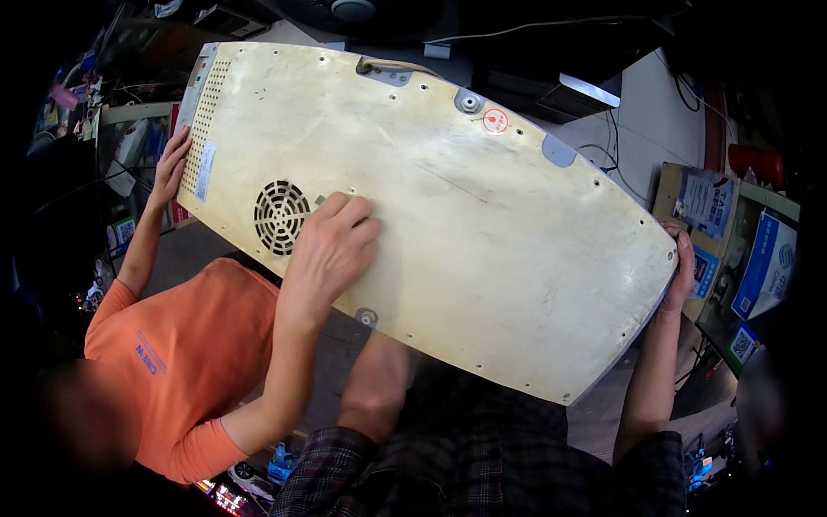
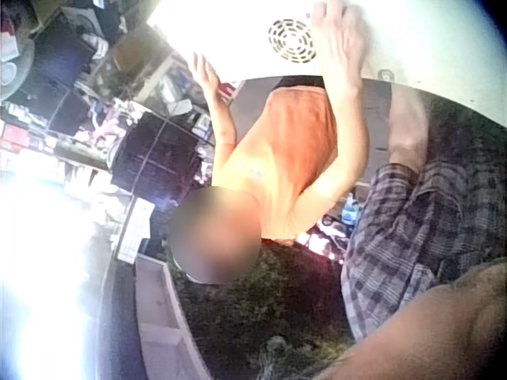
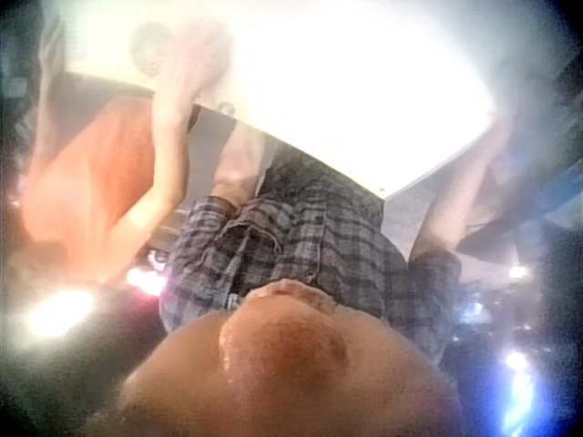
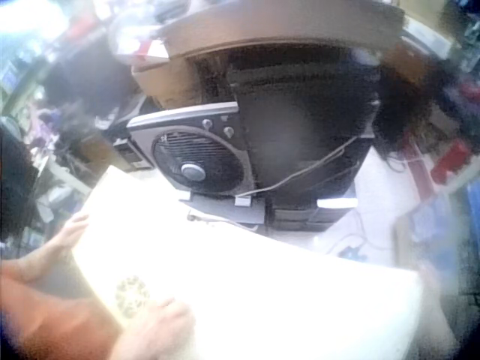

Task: The person assembles a white appliance, likely a refrigerator, with the help of a coworker. They remove the back panel, insert a drawer into the bottom compartment, and use a screwdriver to secure the drawer and the back panel. The person also handles a red panel and a white vented cover during the process.

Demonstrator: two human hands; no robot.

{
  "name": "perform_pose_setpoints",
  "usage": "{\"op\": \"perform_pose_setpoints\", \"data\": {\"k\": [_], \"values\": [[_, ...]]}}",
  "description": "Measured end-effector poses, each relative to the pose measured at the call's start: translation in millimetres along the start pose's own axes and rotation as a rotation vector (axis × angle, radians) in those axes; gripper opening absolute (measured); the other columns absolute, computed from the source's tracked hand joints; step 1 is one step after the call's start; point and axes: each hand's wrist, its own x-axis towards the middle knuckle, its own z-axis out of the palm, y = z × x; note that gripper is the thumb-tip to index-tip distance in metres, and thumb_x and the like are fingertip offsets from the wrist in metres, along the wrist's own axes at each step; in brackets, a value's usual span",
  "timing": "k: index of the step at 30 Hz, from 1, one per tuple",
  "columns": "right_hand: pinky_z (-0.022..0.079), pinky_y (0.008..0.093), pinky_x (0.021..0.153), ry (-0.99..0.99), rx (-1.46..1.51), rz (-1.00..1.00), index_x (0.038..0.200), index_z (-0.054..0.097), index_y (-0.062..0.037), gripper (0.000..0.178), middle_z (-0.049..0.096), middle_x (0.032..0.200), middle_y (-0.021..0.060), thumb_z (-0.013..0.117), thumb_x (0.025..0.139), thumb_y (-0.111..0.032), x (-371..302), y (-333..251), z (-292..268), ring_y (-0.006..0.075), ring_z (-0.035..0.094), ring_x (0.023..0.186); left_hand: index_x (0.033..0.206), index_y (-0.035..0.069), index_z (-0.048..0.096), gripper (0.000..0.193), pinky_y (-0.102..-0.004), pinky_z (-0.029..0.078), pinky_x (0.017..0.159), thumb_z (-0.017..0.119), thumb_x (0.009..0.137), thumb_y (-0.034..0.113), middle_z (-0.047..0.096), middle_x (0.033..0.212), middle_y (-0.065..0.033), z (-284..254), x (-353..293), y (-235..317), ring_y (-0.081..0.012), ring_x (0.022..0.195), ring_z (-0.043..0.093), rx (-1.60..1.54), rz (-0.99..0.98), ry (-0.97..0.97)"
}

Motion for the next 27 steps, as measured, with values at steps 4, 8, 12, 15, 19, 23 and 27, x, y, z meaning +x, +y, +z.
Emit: {"op": "perform_pose_setpoints", "data": {"k": [4,8,12,15,19,23,27], "values": [[0.039,0.0386,0.105,-0.022,0.019,-0.015,0.101,0.063,0.0039,0.039,0.062,0.110,0.0162,0.046,0.102,-0.031,0,1,-1,0.0263,0.056,0.111,0.151,0.010,0.045,0.061,-0.0442,0.045,0.113,0.041,0.108,0.053,0.052,0.151,-0.0082,9,6,-1,-0.0273,0.134,0.054,0.002,0.015,0.008],[0.038,0.0398,0.106,-0.005,0.043,-0.023,0.100,0.062,0.0031,0.038,0.061,0.108,0.0157,0.044,0.104,-0.030,-3,0,9,0.0274,0.055,0.111,0.151,0.010,0.045,0.061,-0.0440,0.045,0.113,0.041,0.108,0.054,0.052,0.151,-0.0079,12,11,-8,-0.0271,0.134,0.054,-0.001,0.020,0.012],[0.039,0.0405,0.106,-0.011,0.101,-0.027,0.099,0.062,0.0020,0.038,0.062,0.108,0.0155,0.042,0.105,-0.031,-7,1,15,0.0270,0.056,0.110,0.151,0.010,0.045,0.061,-0.0438,0.045,0.113,0.041,0.108,0.054,0.052,0.151,-0.0077,16,12,-12,-0.0268,0.135,0.054,0.004,0.025,0.018],[0.040,0.0407,0.106,0.005,0.117,-0.013,0.099,0.062,0.0015,0.040,0.062,0.108,0.0154,0.041,0.106,-0.032,-11,-3,20,0.0265,0.056,0.110,0.152,0.010,0.044,0.061,-0.0436,0.044,0.113,0.041,0.108,0.054,0.051,0.151,-0.0075,18,16,-16,-0.0266,0.135,0.053,0.006,0.032,0.018],[0.041,0.0408,0.105,0.029,0.187,-0.014,0.098,0.064,0.0015,0.044,0.064,0.109,0.0154,0.038,0.107,-0.033,-11,3,12,0.0263,0.057,0.110,0.152,0.011,0.044,0.061,-0.0434,0.044,0.113,0.041,0.108,0.054,0.051,0.152,-0.0072,19,20,-24,-0.0264,0.136,0.053,0.007,0.032,0.012],[0.043,0.0416,0.104,0.044,0.176,-0.021,0.098,0.064,0.0021,0.046,0.065,0.106,0.0157,0.037,0.107,-0.034,-10,3,15,0.0268,0.059,0.110,0.152,0.011,0.044,0.062,-0.0432,0.043,0.114,0.041,0.108,0.054,0.051,0.152,-0.0070,15,26,-23,-0.0261,0.136,0.052,0.010,0.041,0.006],[0.043,0.0424,0.104,0.006,0.183,-0.039,0.099,0.065,0.0027,0.047,0.066,0.105,0.0165,0.037,0.107,-0.034,-9,5,11,0.0273,0.059,0.109,0.152,0.011,0.043,0.062,-0.0430,0.043,0.114,0.042,0.108,0.054,0.050,0.152,-0.0067,11,30,-22,-0.0259,0.136,0.052,0.002,0.045,0.004]]}}
